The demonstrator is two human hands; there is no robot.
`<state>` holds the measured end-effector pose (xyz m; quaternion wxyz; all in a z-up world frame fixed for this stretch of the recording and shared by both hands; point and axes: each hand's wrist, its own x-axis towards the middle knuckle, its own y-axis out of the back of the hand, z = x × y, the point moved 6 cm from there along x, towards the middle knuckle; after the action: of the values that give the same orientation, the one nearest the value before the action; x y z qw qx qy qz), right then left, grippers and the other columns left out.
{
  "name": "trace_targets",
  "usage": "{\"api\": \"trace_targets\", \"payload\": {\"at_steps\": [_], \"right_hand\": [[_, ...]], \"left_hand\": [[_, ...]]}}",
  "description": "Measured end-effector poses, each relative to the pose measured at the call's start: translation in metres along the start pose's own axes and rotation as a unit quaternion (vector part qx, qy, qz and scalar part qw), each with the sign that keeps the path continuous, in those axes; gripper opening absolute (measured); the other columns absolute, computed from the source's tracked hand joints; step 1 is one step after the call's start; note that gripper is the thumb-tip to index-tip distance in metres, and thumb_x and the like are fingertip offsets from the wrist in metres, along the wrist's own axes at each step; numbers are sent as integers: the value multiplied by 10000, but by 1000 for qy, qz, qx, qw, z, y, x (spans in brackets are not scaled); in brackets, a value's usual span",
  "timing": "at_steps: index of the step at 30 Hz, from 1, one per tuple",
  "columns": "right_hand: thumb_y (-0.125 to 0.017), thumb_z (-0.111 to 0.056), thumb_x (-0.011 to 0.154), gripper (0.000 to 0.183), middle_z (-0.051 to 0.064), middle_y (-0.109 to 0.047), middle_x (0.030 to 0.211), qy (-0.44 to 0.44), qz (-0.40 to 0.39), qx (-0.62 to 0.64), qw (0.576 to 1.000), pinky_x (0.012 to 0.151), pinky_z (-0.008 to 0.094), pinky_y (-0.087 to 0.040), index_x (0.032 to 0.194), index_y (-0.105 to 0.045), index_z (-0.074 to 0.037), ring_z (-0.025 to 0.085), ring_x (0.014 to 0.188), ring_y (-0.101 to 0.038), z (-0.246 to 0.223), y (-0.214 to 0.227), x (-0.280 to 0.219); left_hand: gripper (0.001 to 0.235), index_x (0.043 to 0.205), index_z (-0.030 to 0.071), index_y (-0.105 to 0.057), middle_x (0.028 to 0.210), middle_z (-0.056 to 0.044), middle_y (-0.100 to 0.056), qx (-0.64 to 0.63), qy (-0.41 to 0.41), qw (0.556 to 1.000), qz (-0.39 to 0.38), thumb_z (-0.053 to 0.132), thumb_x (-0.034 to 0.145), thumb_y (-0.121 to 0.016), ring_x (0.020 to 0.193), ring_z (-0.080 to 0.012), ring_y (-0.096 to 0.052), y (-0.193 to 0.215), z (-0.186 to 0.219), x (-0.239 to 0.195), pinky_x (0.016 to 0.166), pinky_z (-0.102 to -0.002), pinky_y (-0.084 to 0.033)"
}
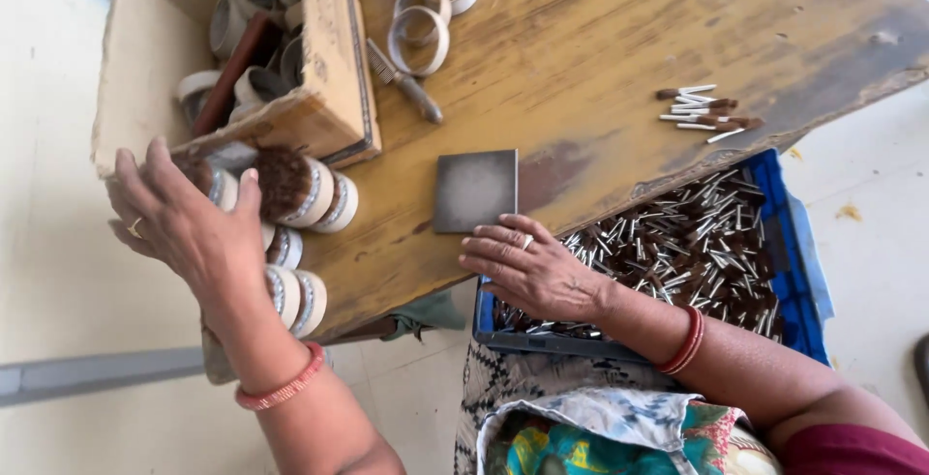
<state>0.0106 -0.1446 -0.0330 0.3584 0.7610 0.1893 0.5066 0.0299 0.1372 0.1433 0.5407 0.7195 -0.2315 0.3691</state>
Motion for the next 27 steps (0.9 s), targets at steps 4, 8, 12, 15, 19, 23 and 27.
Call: {"api": "trace_targets", "payload": {"at_steps": [4, 8, 12, 15, 19, 23, 27], "right_hand": [[-643, -260, 1003, 467, 92, -557, 1492, 15, 6, -28, 999, 1206, 498, -331, 1430, -565, -87, 271, 1423, -488, 1, -3, -6], [-599, -226, 947, 527, 98, -558, 1500, 59, -22, -67, 996, 1233, 509, -307, 1451, -563, -77, 281, 1454, -471, -1, -2, -5], [-568, -225, 949, 562, 102, -553, 1516, 68, -26, -82, 994, 1265, 508, -287, 1490, -545, -73, 273, 1489, -448, 0, -6, -11], [-562, -231, 960, 560, 93, -554, 1519, 77, -21, -79, 994, 1274, 508, -285, 1499, -535, -83, 269, 1495, -444, 2, -7, -13], [-568, -229, 936, 550, 100, -574, 1483, 97, -30, -72, 992, 1246, 509, -308, 1469, -559, -97, 268, 1460, -473, -3, -1, -8], [-620, -223, 921, 455, 101, -622, 1396, 100, -52, -72, 991, 1186, 517, -345, 1355, -633, -85, 271, 1362, -543, 5, -20, -21], [-667, -203, 918, 375, 61, -642, 1324, 64, -69, -56, 994, 1158, 542, -341, 1282, -666, -113, 252, 1294, -567, 16, -29, -28]], "left_hand": [[478, 1405, 95, -598, 1530, -149, -540, -306, 7, 943, -133, 241, 997, -799, 1439, -309, -509, -54, 105, 17, 1223, -475, -420], [437, 1247, 126, -693, 1520, -167, -494, -283, -106, 907, -293, 389, 901, -742, 1439, -321, -385, -182, 197, 22, 1183, -569, -190], [491, 1266, 120, -670, 1497, -81, -519, -247, -107, 905, -330, 390, 865, -757, 1437, -318, -367, -227, 231, 18, 1118, -728, 9], [398, 1205, 165, -722, 1356, -25, -638, -299, -161, 881, -331, 392, 880, -766, 1348, -258, -488, -158, 248, 7, 1168, -745, 26], [180, 906, 236, -823, 1117, 18, -772, -366, -264, 852, -264, 411, 871, -797, 1202, -209, -643, -98, 273, -39, 1194, -742, -14], [147, 874, 237, -803, 1157, 14, -747, -412, -294, 802, -317, 379, 840, -798, 1211, -213, -631, -83, 282, -78, 1202, -745, -43], [217, 956, 213, -770, 1407, -54, -615, -460, -289, 812, -214, 335, 793, -843, 1377, -300, -506, -63, 266, -87, 1153, -729, -136]]}}
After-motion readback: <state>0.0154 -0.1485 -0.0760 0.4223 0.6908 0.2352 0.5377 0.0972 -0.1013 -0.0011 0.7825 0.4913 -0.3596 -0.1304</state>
